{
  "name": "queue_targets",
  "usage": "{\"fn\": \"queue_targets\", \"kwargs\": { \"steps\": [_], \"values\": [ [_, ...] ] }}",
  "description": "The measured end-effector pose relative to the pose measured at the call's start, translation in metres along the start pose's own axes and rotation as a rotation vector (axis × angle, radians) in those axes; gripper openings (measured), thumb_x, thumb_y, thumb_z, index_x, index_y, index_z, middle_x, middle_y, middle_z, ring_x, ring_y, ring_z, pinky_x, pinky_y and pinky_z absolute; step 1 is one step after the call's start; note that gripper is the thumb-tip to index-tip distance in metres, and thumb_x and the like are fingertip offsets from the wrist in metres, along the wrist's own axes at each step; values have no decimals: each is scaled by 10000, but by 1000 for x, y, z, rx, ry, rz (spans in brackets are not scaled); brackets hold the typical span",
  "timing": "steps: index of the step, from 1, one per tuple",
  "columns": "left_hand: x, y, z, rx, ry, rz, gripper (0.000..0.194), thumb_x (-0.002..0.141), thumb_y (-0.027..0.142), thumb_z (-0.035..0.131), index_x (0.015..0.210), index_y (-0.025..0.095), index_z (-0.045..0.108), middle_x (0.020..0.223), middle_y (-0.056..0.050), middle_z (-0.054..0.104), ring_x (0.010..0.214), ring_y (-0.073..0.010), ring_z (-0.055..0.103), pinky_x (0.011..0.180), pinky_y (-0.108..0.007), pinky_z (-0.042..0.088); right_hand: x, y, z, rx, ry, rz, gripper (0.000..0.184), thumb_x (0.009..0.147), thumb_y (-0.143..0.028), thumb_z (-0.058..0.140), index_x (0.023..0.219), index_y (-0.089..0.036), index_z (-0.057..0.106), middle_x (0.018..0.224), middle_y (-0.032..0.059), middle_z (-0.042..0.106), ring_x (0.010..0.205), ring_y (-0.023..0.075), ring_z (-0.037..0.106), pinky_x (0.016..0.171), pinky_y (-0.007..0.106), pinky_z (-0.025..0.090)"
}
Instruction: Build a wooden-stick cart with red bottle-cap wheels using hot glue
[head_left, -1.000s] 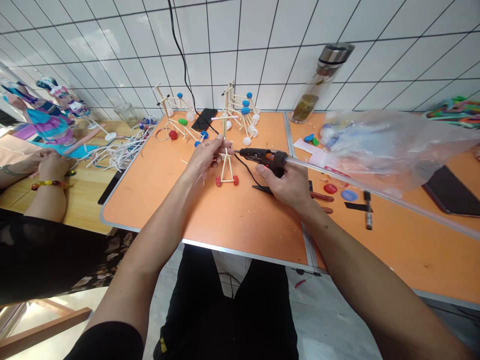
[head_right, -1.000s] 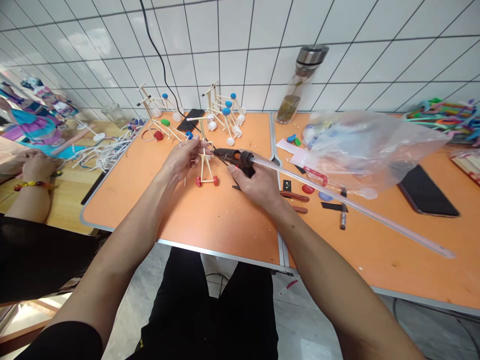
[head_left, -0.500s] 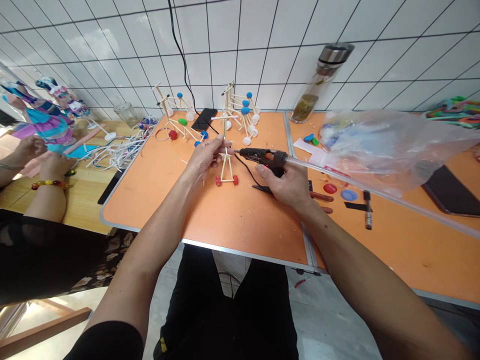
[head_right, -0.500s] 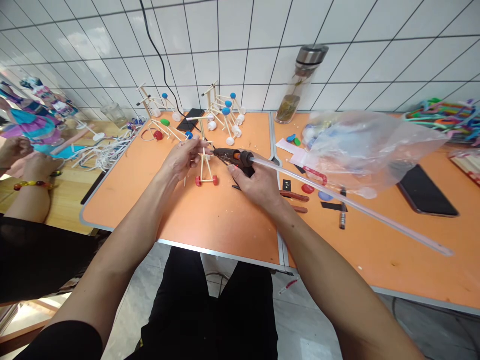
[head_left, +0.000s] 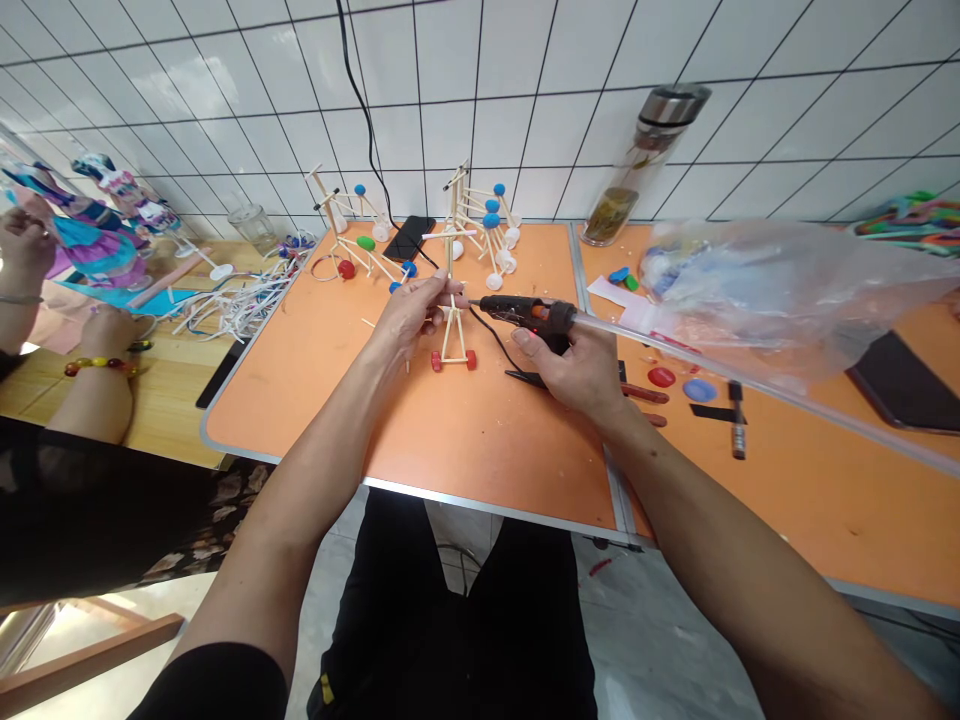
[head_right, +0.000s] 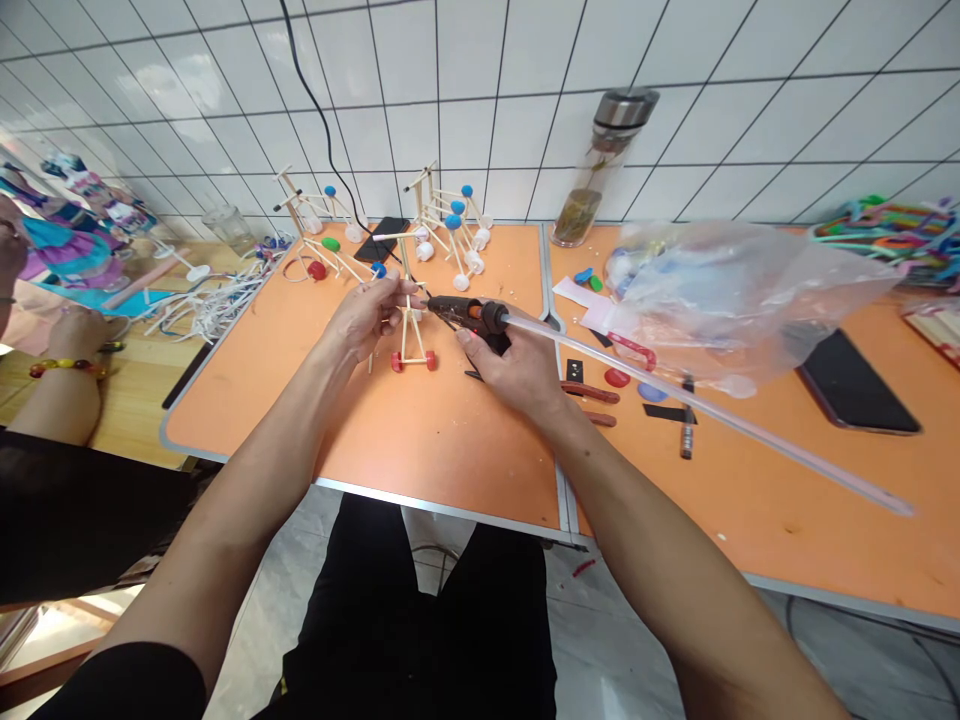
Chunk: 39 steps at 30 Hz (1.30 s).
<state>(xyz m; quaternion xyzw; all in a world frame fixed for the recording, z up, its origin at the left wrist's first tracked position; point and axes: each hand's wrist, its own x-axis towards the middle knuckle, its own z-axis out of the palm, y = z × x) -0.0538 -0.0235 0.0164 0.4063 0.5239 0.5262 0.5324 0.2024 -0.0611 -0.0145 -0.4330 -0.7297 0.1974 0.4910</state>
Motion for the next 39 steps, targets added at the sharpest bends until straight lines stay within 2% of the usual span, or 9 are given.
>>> {"fn": "queue_targets", "kwargs": {
  "steps": [8,13,17,25,29,35,39],
  "values": [
    [-1,1,0,15,9,-1,513,1073,670,965,937,185,870,877,-93,914,523,-71,528,507,-233,311,-1,0,0,-8,-3,-11,382,1044,-529,794,1198,-229,974,888,49,795,766,252,665,713,402,516],
    [0,-1,-1,10,7,0,508,1075,666,960,930,188,866,885,-95,919,518,-66,528,506,-236,308,-1,3,1,-30,-6,-4,384,1056,-576,803,1149,-238,961,837,44,750,751,263,662,710,419,528],
    [0,-1,-1,16,7,1,480,1077,634,957,926,187,869,897,-102,924,524,-70,532,506,-238,313,-1,4,1,-37,-4,0,410,1062,-590,789,1203,-247,965,854,40,766,749,261,654,696,413,523],
    [0,-1,-1,6,1,1,463,1061,606,974,912,180,869,902,-107,923,528,-68,527,508,-236,309,0,0,0,-29,-16,-2,396,1040,-545,787,1193,-230,972,853,44,764,753,257,655,713,411,523],
    [-1,0,-1,-2,3,1,484,1067,626,978,921,178,867,879,-97,913,528,-61,523,499,-212,317,0,0,0,-22,-13,-1,389,1034,-528,787,1183,-220,972,839,41,755,747,254,656,705,405,514],
    [-3,2,1,0,6,-9,486,1080,624,966,911,180,865,882,-91,914,518,-53,516,488,-207,312,-1,3,2,-24,-20,2,393,1062,-603,804,1159,-251,951,836,39,744,746,262,652,696,409,522],
    [-3,3,2,20,21,-20,539,1082,690,948,930,180,858,937,-103,939,515,-55,517,491,-225,305,-3,4,3,-27,-8,-2,333,1045,-564,812,1097,-256,928,848,42,764,761,274,672,712,419,540]
  ]
}}
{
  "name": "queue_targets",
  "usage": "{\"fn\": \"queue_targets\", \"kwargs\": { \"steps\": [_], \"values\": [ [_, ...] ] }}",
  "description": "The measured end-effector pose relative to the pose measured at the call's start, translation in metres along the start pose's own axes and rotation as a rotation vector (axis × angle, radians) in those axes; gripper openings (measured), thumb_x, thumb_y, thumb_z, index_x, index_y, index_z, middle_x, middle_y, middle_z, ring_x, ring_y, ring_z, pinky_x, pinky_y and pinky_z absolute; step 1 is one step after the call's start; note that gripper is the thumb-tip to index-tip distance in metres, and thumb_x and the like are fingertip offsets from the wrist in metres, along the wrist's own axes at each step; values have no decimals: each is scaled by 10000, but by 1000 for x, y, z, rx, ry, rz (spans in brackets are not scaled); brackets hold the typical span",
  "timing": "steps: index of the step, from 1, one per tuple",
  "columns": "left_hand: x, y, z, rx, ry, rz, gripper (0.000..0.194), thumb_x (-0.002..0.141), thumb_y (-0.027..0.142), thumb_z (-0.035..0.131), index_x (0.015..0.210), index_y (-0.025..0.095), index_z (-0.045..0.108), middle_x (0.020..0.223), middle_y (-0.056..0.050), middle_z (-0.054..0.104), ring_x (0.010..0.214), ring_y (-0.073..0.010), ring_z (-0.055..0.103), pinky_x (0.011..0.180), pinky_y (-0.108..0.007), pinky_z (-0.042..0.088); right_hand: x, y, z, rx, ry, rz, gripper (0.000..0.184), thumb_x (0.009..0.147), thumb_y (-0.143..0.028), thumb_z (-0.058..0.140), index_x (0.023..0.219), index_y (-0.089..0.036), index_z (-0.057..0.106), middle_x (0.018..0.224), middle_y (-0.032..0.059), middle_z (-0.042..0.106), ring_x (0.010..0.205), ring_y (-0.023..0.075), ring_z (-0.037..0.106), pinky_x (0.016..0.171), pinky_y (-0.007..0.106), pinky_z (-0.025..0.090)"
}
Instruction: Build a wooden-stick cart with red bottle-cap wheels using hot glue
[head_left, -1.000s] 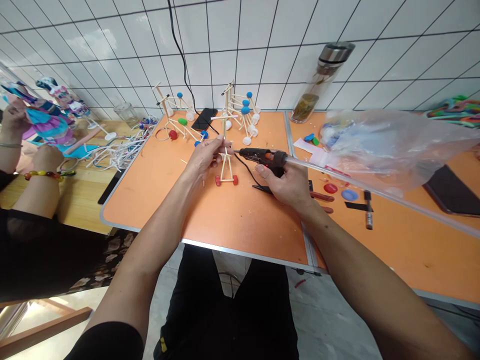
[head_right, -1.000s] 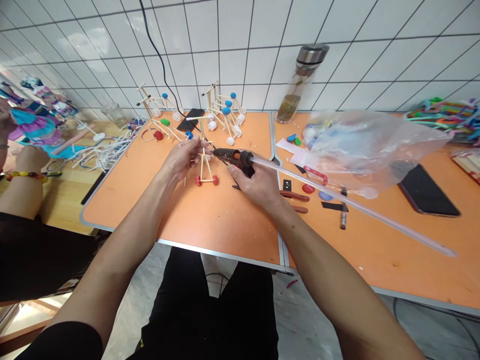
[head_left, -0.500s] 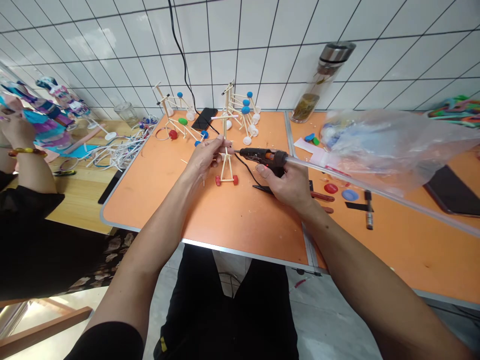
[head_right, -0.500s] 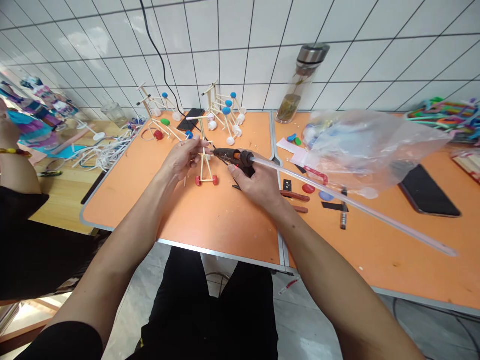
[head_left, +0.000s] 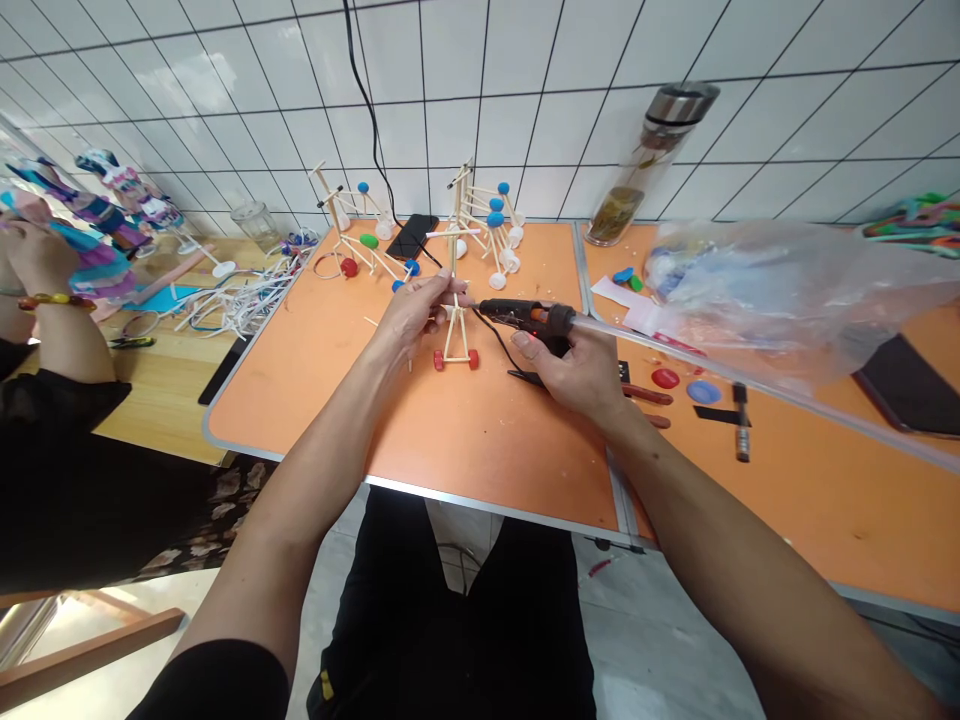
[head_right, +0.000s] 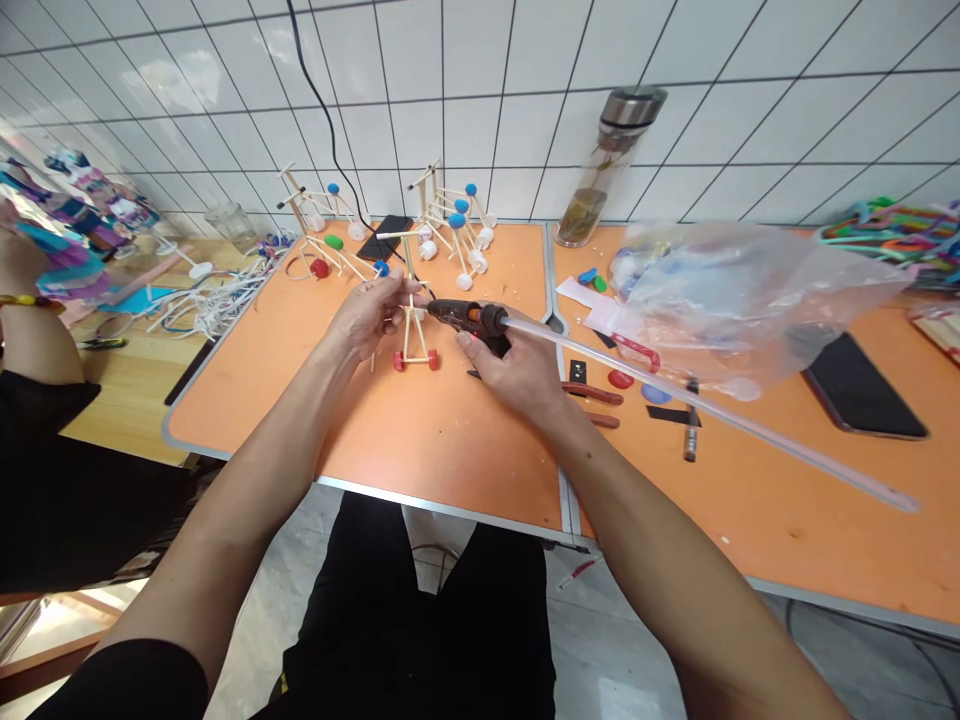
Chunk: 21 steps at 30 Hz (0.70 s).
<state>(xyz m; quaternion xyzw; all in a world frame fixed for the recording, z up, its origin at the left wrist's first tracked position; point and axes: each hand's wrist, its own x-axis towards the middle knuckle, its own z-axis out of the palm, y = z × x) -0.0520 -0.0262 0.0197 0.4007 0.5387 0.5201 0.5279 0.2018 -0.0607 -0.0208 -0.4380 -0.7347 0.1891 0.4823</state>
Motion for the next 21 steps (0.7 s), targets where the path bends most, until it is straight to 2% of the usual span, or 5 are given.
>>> {"fn": "queue_targets", "kwargs": {
  "steps": [3,8,11,21],
  "values": [
    [0,0,0,11,7,-2,568,1071,743,943,963,191,861,952,-105,946,533,-75,552,494,-239,315,-1,1,0,-16,-12,-10,306,1044,-548,815,1091,-263,914,911,56,831,829,305,740,772,451,590],
    [0,0,0,7,-2,-2,554,1069,726,957,950,195,853,921,-96,934,534,-78,530,497,-240,315,-1,2,0,-35,-38,-62,287,1040,-520,825,1160,-276,916,971,76,893,890,348,813,874,514,663],
    [-1,0,1,4,-5,5,555,1084,717,944,937,192,843,937,-103,940,539,-79,525,495,-237,315,-1,2,0,-40,-19,-95,303,1037,-528,826,1171,-273,921,1014,93,920,907,361,835,864,518,667],
    [-2,0,0,8,3,0,509,1071,696,964,998,200,879,977,-109,949,571,-99,599,512,-251,342,-1,3,0,-76,-26,-85,283,1044,-547,797,1096,-287,897,931,78,888,872,354,812,821,498,650]
  ]
}}
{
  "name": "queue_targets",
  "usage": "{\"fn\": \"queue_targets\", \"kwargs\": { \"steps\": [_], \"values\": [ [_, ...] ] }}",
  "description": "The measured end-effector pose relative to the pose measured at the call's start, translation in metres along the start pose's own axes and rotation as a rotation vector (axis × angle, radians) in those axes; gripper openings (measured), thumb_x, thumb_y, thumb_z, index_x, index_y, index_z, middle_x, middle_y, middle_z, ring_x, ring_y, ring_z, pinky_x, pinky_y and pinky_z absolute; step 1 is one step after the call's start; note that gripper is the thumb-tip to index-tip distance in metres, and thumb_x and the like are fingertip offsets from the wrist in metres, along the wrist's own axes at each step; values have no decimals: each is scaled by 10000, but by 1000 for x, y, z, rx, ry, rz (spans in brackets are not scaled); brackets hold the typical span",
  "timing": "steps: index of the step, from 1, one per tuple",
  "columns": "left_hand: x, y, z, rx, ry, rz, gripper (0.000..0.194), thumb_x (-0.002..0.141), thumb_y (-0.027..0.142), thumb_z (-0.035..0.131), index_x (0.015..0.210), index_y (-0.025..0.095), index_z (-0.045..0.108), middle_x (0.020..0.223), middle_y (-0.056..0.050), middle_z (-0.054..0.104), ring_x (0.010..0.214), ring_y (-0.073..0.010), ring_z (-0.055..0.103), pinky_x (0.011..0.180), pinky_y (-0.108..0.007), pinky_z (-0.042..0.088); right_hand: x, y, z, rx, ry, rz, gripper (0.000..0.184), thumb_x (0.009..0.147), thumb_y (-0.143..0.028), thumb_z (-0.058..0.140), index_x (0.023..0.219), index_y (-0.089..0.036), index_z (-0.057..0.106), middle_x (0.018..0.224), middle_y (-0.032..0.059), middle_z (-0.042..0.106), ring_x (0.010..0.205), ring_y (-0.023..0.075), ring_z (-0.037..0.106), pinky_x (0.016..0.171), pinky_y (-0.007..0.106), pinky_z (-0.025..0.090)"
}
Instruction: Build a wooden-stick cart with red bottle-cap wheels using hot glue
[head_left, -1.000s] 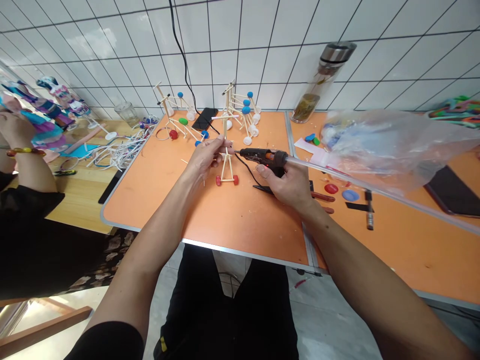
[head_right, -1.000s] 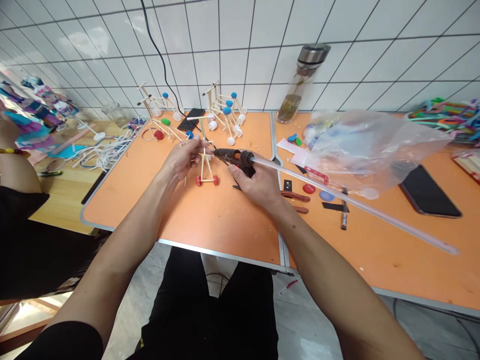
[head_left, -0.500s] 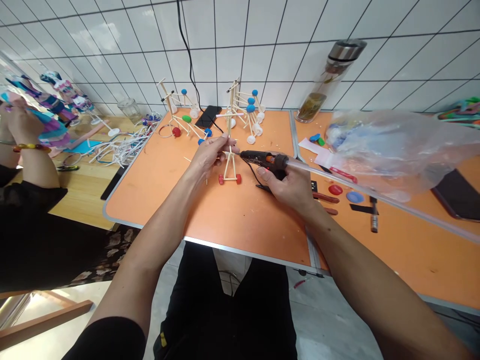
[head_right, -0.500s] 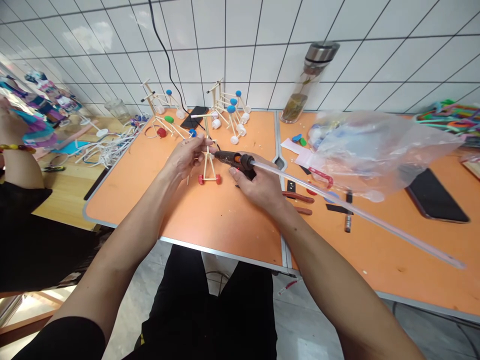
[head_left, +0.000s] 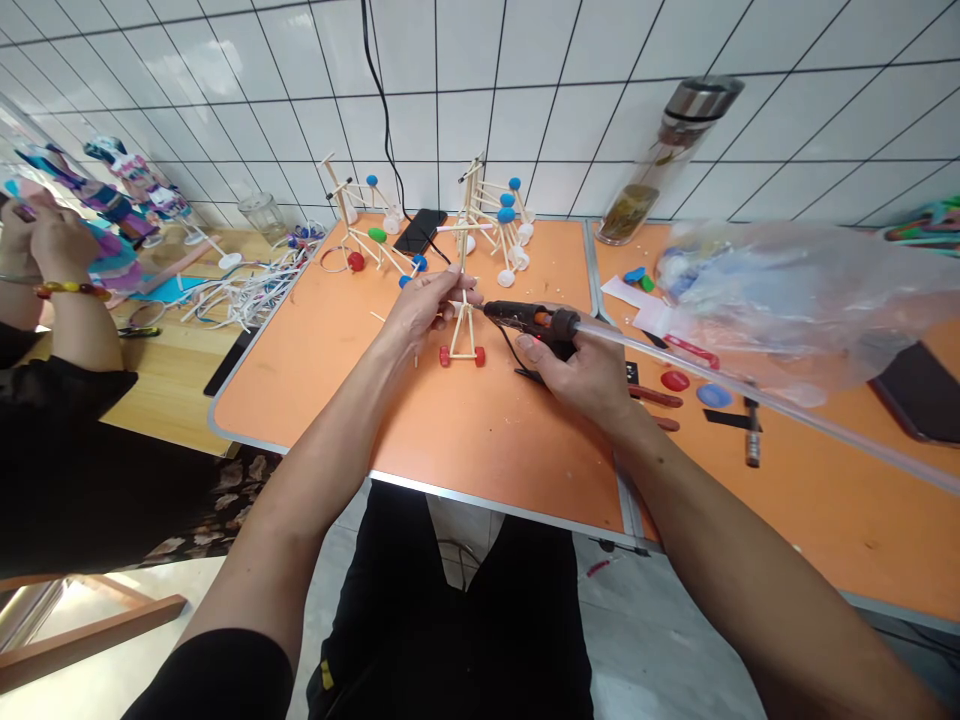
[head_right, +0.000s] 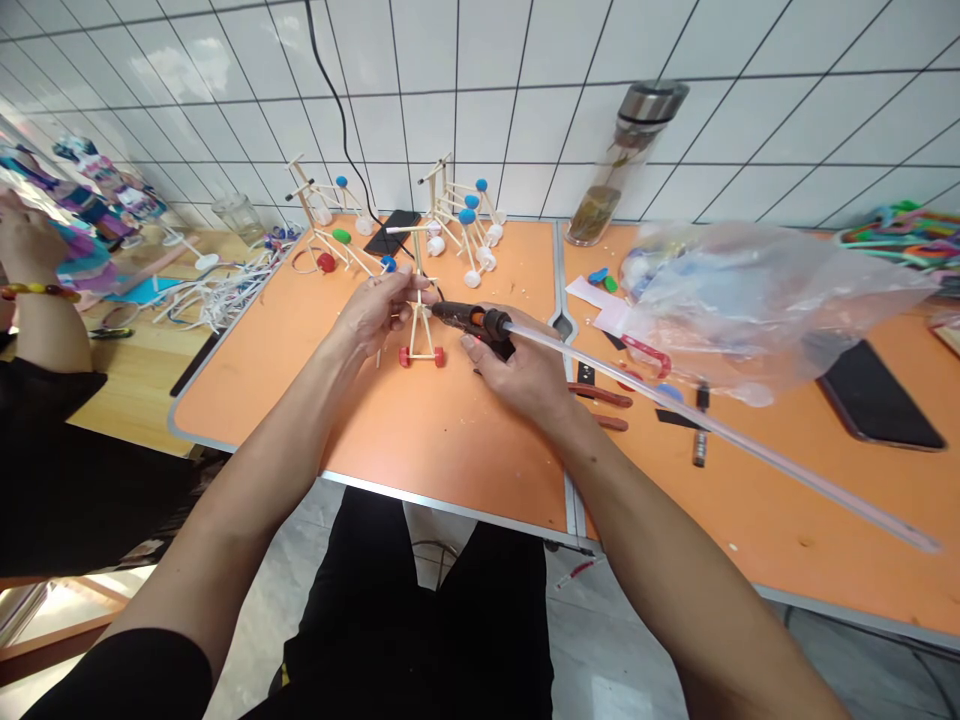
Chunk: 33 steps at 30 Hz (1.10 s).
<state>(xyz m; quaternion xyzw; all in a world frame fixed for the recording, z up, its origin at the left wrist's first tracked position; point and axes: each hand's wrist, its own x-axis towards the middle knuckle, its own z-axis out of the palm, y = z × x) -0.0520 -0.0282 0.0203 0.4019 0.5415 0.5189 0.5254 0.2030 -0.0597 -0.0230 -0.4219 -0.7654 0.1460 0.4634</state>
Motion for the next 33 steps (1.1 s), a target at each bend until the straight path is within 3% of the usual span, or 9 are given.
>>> {"fn": "queue_targets", "kwargs": {
  "steps": [6,10,13,18,33],
  "values": [
    [0,0,1,-2,-4,-2,513,1085,667,959,927,192,848,964,-111,946,553,-85,540,506,-246,317,0,1,0,21,12,8,280,1038,-533,821,1099,-272,899,1010,102,913,956,381,848,870,527,670],
    [-1,2,2,7,0,0,493,1060,661,976,937,199,856,950,-110,945,564,-99,564,502,-256,317,0,-3,-2,19,-24,31,254,1048,-521,806,1092,-282,883,973,86,895,913,365,828,865,525,663],
    [-1,2,2,6,-4,3,521,1054,695,971,941,200,855,924,-101,935,549,-92,556,490,-252,311,0,-4,-2,22,-35,34,256,1054,-528,796,1076,-287,880,924,76,869,864,354,803,824,514,645],
    [-2,3,3,-4,-14,7,592,1051,768,954,949,194,849,888,-94,921,524,-77,521,471,-234,304,1,-2,-2,35,-18,17,274,1062,-524,797,1117,-275,897,1028,100,907,918,363,823,849,523,664],
    [-3,3,3,28,-10,13,501,1086,667,937,943,194,850,950,-99,943,559,-85,542,511,-238,318,1,-6,-3,21,-22,38,273,1060,-518,770,1105,-286,906,984,77,880,900,356,813,831,490,631]
  ]
}}
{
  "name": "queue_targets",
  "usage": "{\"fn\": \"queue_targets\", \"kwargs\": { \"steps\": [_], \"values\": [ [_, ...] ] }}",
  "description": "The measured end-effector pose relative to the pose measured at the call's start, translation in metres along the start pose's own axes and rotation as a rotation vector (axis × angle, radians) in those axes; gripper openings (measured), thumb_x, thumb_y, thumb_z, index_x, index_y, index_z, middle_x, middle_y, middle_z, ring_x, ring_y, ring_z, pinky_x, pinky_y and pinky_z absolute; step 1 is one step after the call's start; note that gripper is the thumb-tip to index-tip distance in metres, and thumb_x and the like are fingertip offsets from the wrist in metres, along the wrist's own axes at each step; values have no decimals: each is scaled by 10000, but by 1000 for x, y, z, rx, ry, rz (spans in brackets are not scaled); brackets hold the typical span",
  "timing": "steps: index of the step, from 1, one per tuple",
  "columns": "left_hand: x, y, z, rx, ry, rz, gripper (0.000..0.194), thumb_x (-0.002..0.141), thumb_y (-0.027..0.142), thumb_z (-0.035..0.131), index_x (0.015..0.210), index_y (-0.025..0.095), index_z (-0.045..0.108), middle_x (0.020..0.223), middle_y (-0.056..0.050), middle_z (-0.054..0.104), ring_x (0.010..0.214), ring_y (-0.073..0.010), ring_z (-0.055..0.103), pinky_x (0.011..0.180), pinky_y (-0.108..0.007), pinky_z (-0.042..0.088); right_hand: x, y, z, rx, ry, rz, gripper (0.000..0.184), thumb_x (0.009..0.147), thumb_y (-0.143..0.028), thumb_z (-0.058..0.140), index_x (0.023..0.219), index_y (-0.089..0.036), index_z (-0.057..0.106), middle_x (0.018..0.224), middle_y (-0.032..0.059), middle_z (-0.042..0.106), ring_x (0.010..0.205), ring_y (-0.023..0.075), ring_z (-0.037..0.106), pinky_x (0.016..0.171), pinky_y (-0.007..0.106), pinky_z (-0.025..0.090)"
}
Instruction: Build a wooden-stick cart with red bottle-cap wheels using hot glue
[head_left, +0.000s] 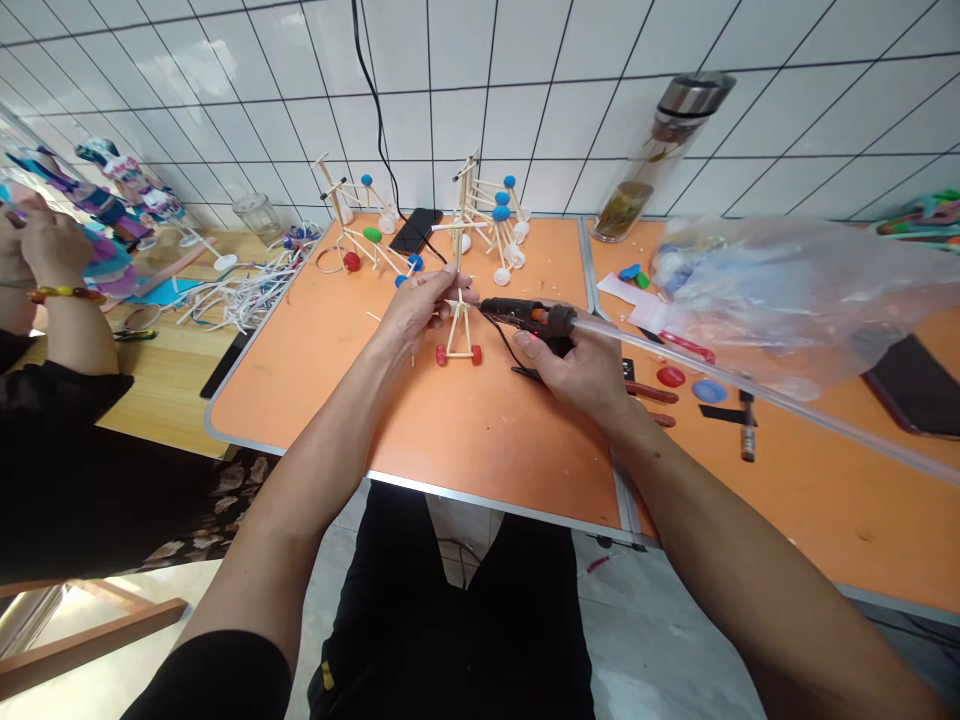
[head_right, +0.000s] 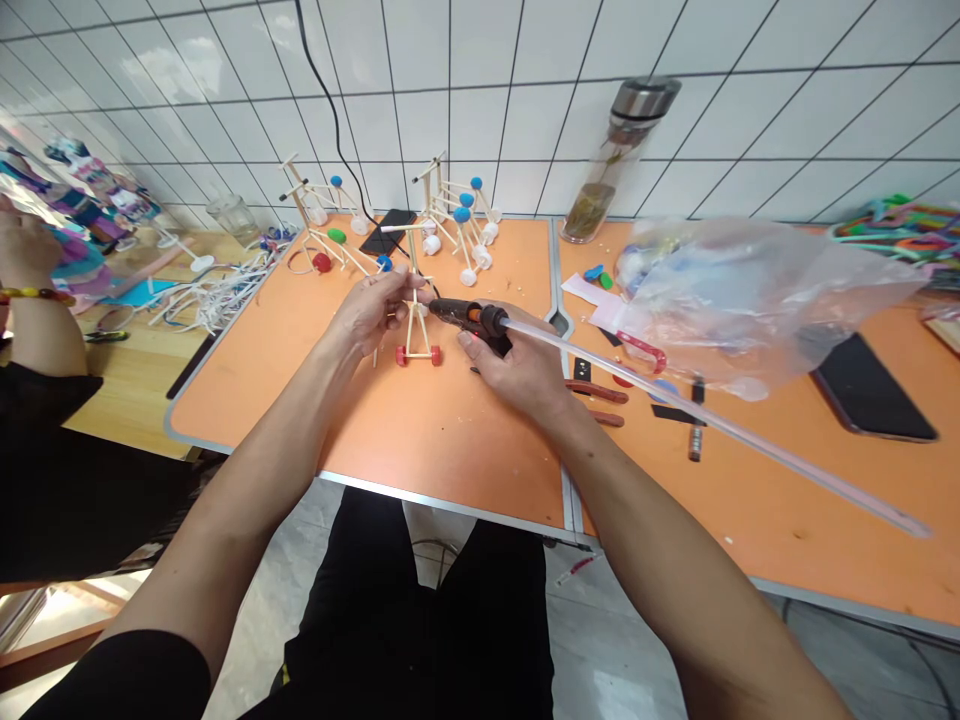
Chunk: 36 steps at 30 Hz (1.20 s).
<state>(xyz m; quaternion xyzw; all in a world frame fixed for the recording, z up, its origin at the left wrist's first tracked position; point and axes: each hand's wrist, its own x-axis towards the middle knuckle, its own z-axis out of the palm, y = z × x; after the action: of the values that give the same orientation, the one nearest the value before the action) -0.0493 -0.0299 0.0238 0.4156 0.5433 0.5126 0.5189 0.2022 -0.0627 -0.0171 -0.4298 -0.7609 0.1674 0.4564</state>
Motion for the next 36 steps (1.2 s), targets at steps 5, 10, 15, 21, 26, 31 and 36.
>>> {"fn": "queue_targets", "kwargs": {
  "steps": [5,10,15,21,26,31,36],
  "values": [
    [2,-2,-2,-9,-14,14,530,1091,694,928,945,190,850,948,-97,943,554,-76,530,511,-233,330,-1,-1,-2,-31,-17,8,249,1058,-518,768,1040,-289,867,965,81,864,909,361,807,870,504,650],
    [2,-2,-2,2,-2,10,534,1075,705,939,953,192,856,953,-103,943,574,-88,577,518,-239,346,-1,-2,-2,-41,-16,24,269,1057,-525,766,1088,-286,885,995,89,891,939,368,828,900,518,678],
    [3,-4,-3,-2,-8,25,542,1061,721,951,953,197,869,929,-96,932,577,-91,571,517,-230,346,-1,-3,-2,-48,-13,25,275,1061,-526,757,1065,-288,895,1008,88,909,958,376,848,887,517,688],
    [7,-8,-5,-10,-12,30,529,1072,710,938,961,198,872,969,-106,948,616,-107,653,539,-231,378,-2,-1,0,-31,22,4,329,1053,-531,772,1164,-270,939,1109,113,945,1013,397,884,933,554,720],
    [7,-8,-5,-12,-7,16,515,1075,695,941,974,195,873,996,-115,957,658,-121,725,548,-230,389,-2,0,0,-13,22,13,353,1062,-559,781,1164,-265,947,1139,122,956,1051,403,888,978,571,727],
    [6,-7,-5,-9,-2,18,534,1051,727,962,983,205,871,963,-97,948,634,-114,690,546,-235,412,0,-2,-4,52,32,62,423,1054,-515,789,1300,-229,981,1051,92,925,1003,365,862,949,519,698],
    [1,-4,-4,2,2,10,521,1045,727,965,995,218,867,950,-98,943,657,-141,714,555,-260,432,10,3,-6,45,88,215,367,993,-503,837,1203,-221,941,894,55,832,872,311,785,878,477,669]
  ]
}}
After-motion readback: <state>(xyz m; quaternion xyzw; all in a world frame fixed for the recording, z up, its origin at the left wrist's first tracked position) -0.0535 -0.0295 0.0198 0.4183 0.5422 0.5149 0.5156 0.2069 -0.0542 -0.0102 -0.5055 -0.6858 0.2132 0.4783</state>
